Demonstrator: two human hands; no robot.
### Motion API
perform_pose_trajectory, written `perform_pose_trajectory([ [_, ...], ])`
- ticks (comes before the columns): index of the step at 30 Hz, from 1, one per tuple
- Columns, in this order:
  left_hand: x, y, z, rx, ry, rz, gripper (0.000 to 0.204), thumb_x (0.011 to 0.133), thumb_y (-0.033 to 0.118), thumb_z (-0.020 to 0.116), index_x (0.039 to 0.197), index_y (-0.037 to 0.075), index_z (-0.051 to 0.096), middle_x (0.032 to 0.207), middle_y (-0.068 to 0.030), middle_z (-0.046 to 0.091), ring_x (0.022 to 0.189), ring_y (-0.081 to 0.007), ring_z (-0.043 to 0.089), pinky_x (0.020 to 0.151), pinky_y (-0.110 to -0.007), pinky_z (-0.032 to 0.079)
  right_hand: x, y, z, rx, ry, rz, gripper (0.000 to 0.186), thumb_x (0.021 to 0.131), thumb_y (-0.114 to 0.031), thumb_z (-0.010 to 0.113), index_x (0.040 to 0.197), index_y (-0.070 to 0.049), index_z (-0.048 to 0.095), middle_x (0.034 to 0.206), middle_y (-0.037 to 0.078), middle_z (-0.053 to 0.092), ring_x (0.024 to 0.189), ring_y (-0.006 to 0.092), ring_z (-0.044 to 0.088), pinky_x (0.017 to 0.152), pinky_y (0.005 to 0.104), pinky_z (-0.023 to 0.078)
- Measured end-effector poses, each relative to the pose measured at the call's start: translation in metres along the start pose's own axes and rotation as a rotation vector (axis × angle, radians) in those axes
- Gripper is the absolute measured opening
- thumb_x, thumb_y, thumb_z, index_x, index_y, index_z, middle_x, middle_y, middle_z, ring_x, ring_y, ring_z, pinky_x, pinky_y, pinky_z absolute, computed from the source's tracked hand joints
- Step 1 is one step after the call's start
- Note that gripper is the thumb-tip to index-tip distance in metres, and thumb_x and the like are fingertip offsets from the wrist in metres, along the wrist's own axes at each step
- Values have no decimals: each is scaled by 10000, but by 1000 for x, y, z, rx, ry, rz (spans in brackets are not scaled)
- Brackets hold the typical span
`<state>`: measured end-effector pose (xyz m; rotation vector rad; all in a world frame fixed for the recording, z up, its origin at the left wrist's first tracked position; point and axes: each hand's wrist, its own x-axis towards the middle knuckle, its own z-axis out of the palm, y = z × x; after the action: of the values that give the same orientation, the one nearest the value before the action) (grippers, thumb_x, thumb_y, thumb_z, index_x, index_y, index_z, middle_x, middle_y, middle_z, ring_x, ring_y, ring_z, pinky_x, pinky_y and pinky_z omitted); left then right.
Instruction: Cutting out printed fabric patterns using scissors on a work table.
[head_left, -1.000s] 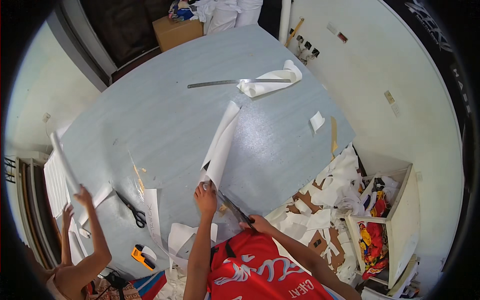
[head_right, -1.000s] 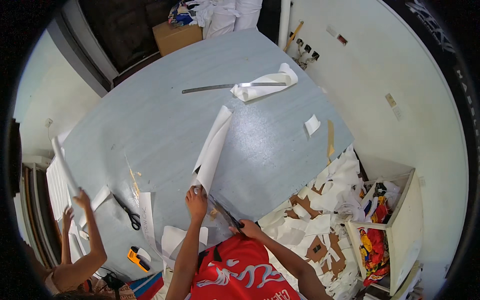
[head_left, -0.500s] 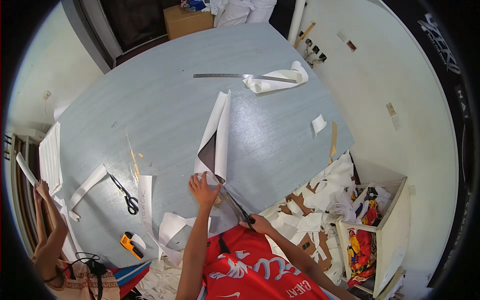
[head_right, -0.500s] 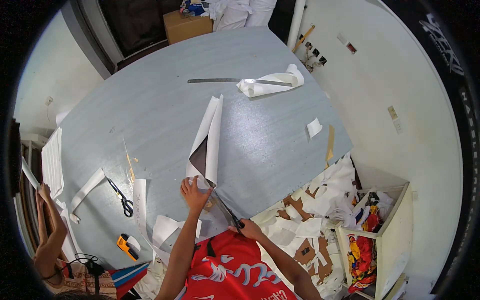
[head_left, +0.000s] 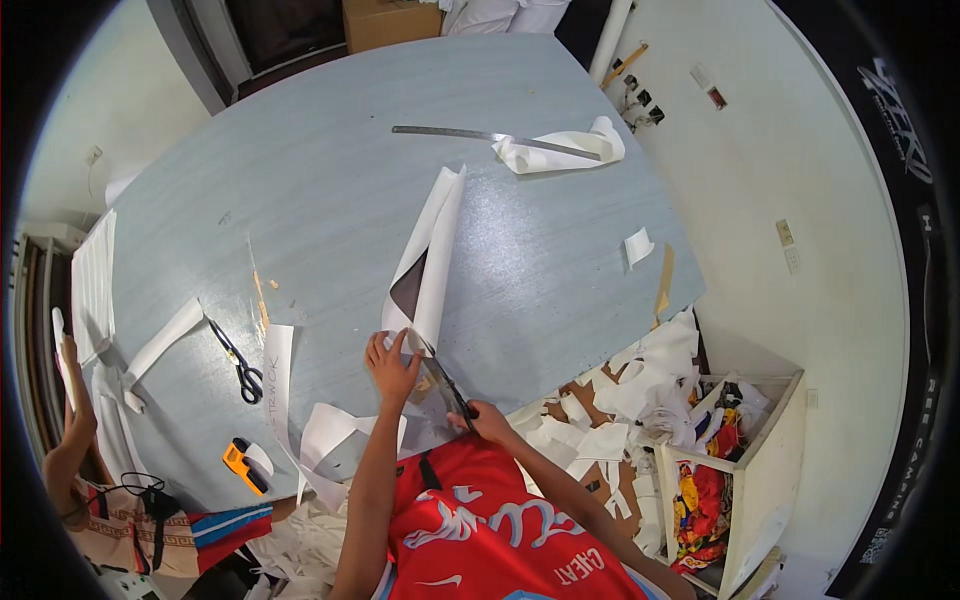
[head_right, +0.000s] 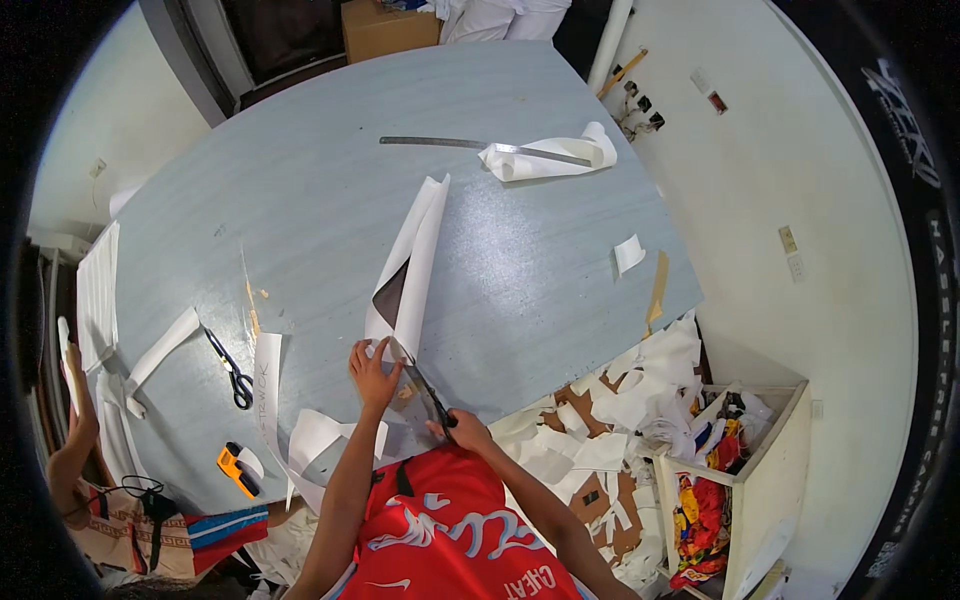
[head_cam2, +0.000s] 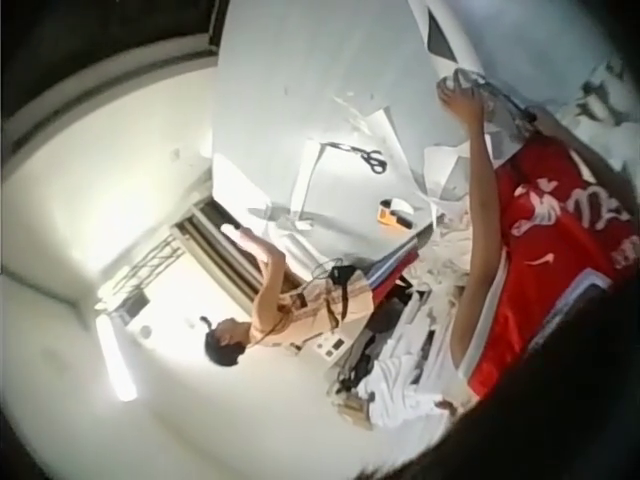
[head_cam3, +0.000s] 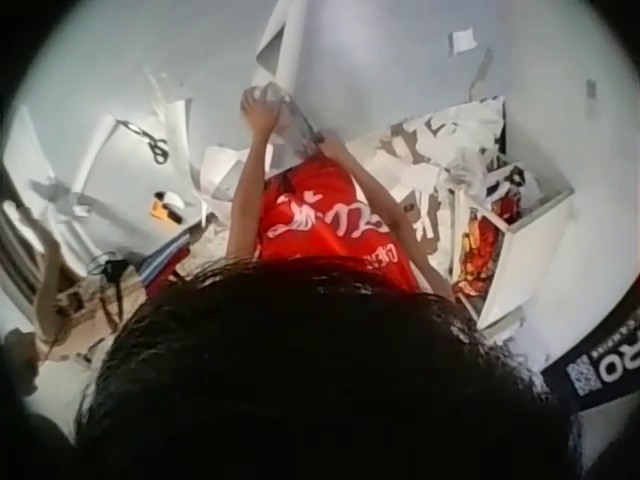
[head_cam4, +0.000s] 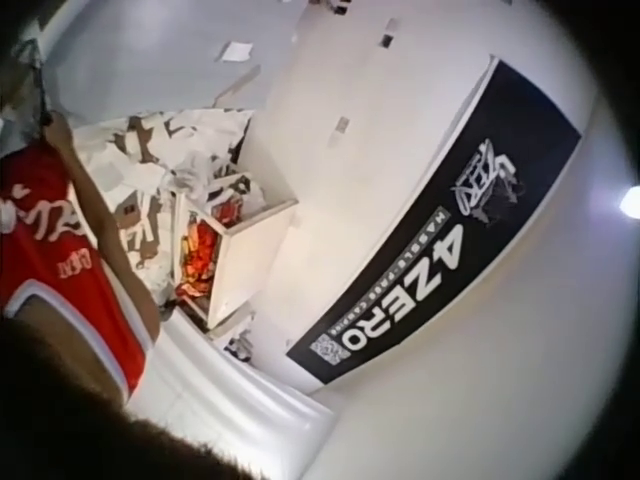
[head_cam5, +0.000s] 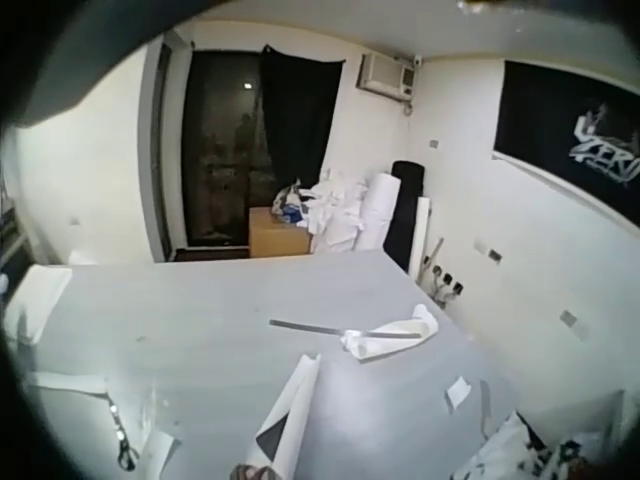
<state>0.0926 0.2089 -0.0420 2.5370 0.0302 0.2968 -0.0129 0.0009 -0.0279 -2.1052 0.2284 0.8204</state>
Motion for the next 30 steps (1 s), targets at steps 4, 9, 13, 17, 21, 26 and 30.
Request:
perform_pose_trajectory([
  [4,0,1,1,-4,21,-13,524,732,352,748,1213,184,627,1256,-127,466,1280,-360,357,1067,-509,266,6,-3,5,48,18,-17,589,783,-616,676,775,-27,652,661,89,609,637,209,572,617,339,436],
  [9,-2,1,3,-2,37,-35,504,748,339,747,1213,183,627,1241,-123,468,1274,-362,360,1067,-512,264,-2,-14,6,85,6,3,587,781,-610,682,739,-26,650,644,96,603,622,210,576,610,347,439],
  [13,-2,2,5,-14,12,-50,547,768,323,742,1275,185,589,1273,-131,462,1283,-368,355,1074,-515,258,0,-2,2,-32,61,-3,584,769,-602,703,723,-22,650,612,104,581,596,206,563,597,347,432],
  [17,-2,2,5,36,29,-61,627,767,318,745,1342,187,534,1345,-140,439,1307,-375,340,1091,-517,246,0,-4,-11,-27,63,-40,604,749,-597,728,678,-9,610,589,146,557,558,257,528,573,378,422],
  [21,-1,1,9,60,-2,-56,676,762,311,749,1377,185,499,1409,-141,404,1330,-383,324,1116,-523,225,9,-4,-16,-22,67,-81,639,740,-602,735,637,4,560,583,168,534,538,289,491,559,398,414],
  [26,1,0,8,71,-12,-70,684,756,306,753,1377,181,497,1413,-138,401,1332,-382,324,1124,-524,219,30,-14,-22,-21,51,-111,635,743,-605,730,643,2,570,582,161,533,541,284,500,557,396,411],
  [30,3,4,8,61,-27,-87,713,752,302,754,1392,165,472,1414,-138,401,1336,-382,321,1126,-518,219,50,-22,-31,-52,41,-132,635,731,-618,726,663,-1,593,593,169,554,559,295,529,566,400,419],
])
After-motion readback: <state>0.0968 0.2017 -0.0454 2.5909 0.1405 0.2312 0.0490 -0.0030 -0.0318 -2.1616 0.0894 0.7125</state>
